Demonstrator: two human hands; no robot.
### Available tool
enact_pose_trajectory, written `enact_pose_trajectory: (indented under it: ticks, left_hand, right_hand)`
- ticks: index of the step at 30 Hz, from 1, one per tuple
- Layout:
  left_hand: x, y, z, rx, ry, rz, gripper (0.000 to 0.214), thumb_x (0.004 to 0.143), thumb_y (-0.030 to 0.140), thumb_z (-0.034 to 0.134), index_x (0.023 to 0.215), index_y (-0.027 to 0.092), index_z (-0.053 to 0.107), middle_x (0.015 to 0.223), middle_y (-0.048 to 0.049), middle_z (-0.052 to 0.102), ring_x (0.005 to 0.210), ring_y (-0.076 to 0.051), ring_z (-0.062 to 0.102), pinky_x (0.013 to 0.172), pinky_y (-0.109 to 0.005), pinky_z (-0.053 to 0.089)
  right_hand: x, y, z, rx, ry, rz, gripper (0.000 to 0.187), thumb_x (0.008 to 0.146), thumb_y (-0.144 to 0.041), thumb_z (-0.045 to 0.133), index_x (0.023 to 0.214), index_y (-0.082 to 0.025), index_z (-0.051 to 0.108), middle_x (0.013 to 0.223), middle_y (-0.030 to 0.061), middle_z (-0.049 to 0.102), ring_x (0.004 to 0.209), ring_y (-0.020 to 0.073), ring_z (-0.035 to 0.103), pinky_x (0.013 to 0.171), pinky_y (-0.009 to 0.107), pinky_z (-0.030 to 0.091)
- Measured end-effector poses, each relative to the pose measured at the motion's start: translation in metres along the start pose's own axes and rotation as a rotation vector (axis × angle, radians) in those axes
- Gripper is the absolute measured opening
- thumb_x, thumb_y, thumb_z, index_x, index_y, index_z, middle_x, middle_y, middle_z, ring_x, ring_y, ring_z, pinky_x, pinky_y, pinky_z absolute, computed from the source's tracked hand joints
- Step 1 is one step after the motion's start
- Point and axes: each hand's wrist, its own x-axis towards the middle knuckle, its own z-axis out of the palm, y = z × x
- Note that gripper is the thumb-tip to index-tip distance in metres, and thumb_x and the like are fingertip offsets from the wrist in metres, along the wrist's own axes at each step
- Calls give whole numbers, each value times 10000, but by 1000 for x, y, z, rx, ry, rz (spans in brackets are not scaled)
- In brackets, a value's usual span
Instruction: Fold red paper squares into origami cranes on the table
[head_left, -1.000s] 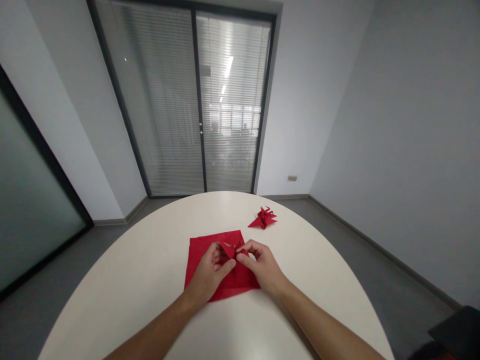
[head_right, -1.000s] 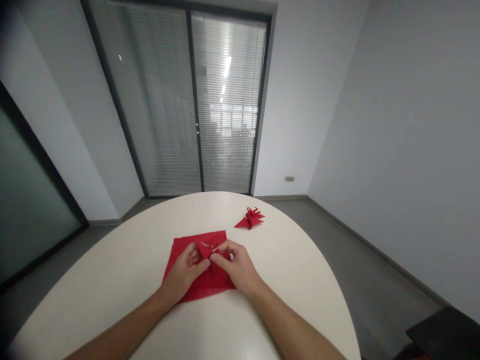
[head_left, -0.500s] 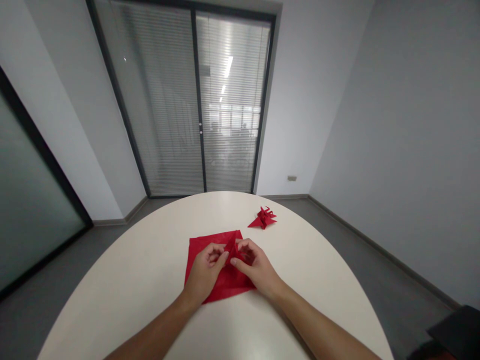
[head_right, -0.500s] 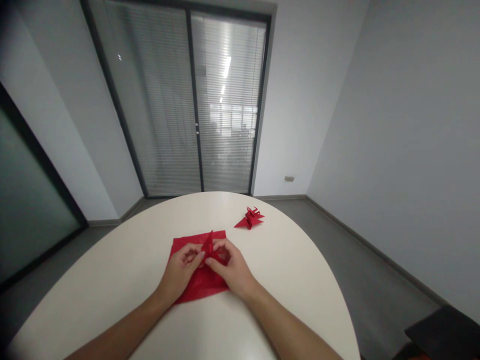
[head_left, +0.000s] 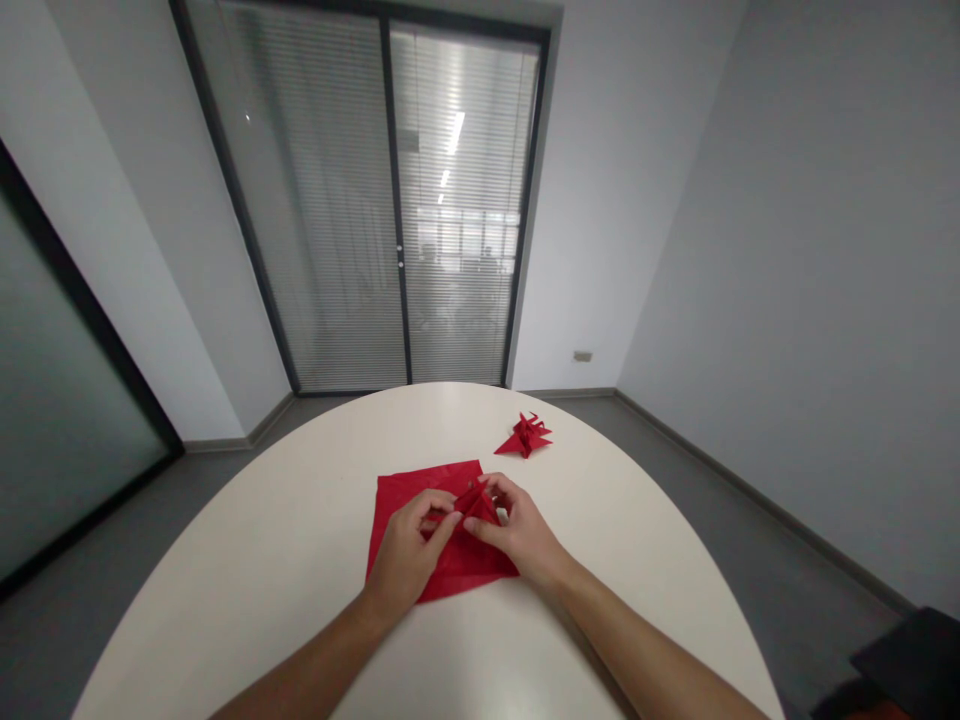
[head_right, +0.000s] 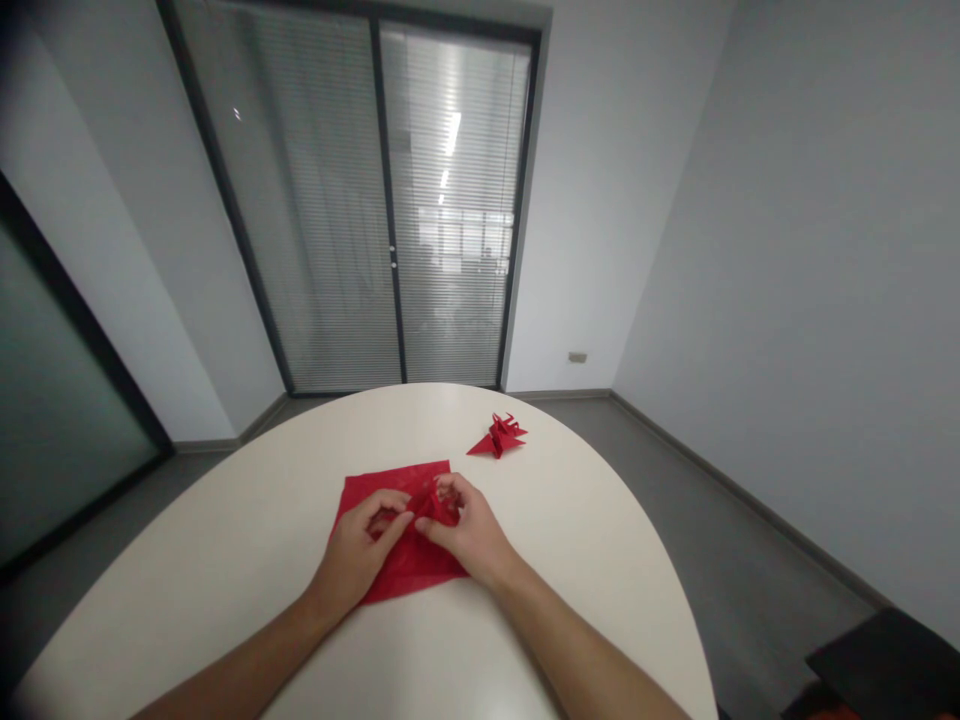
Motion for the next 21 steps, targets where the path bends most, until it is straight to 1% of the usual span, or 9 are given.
enact_pose_trajectory:
  ticks: [2, 4, 8, 11, 13, 15, 18, 20, 21]
  left_hand:
    - [-1, 0, -1, 25, -5, 20, 102, 853, 299, 608, 817, 212, 649, 928, -43, 721, 847, -193, 692, 740, -293, 573]
    - [-1, 1, -1, 46, -8, 36, 108, 864, 293, 593, 831, 209, 652, 905, -38, 719, 814, -184, 690, 711, -282, 570]
    - [-2, 0, 0, 58, -66, 22, 119, 881, 285, 572, 845, 199, 645, 856, -19, 706, 693, -146, 664, 636, -248, 547]
    - [-3, 0, 1, 63, -110, -11, 131, 889, 299, 572, 844, 194, 636, 813, -7, 688, 627, -129, 633, 592, -234, 522]
    - [-4, 0, 2, 57, -108, -27, 139, 899, 310, 563, 868, 193, 631, 832, -14, 684, 639, -131, 632, 598, -238, 520]
    - [-5, 1, 3, 49, -101, -43, 141, 882, 314, 596, 947, 194, 630, 911, -34, 693, 713, -147, 653, 630, -250, 532]
    - [-6, 1, 4, 44, -123, -65, 292, 836, 284, 658, 1113, 203, 616, 1021, -60, 700, 812, -173, 673, 671, -268, 547]
    - [-5, -1, 4, 41, -118, -65, 287, 845, 273, 638, 1122, 202, 624, 997, -61, 706, 803, -176, 676, 683, -280, 550]
    - [-4, -2, 4, 34, -95, -65, 253, 854, 279, 622, 1093, 196, 635, 955, -56, 707, 787, -177, 676, 685, -285, 551]
  right_hand:
    - [0, -3, 0, -3, -51, -5, 230, 766, -364, 772, 862, -204, 637, 874, 12, 666, 858, 200, 594, 842, 332, 459]
    - [0, -5, -1, 2, -49, -22, 231, 776, -384, 767, 818, -198, 636, 855, 13, 667, 848, 198, 593, 831, 326, 457]
    - [1, 0, -2, 57, 15, -55, 239, 801, -407, 748, 816, -200, 630, 827, 14, 654, 813, 182, 585, 793, 306, 453]
    - [2, 8, -2, 117, 82, -21, 244, 802, -410, 754, 803, -199, 631, 753, -3, 637, 707, 155, 565, 698, 280, 442]
    - [3, 12, -3, 134, 144, 5, 253, 778, -406, 780, 789, -192, 645, 700, -15, 624, 644, 138, 540, 639, 266, 421]
    - [4, 13, -3, 120, 176, 8, 258, 754, -399, 802, 777, -184, 661, 702, -11, 637, 641, 136, 542, 632, 266, 417]
    - [2, 11, -3, 99, 119, 19, 247, 774, -396, 787, 770, -182, 663, 736, 1, 658, 677, 145, 572, 670, 279, 446]
    - [0, 8, -1, 109, 40, 18, 242, 766, -367, 795, 889, -198, 672, 834, 10, 680, 777, 165, 615, 752, 299, 482]
    - [-2, 6, -1, 116, -11, 13, 322, 742, -336, 817, 998, -213, 666, 927, 19, 689, 870, 181, 632, 820, 315, 492]
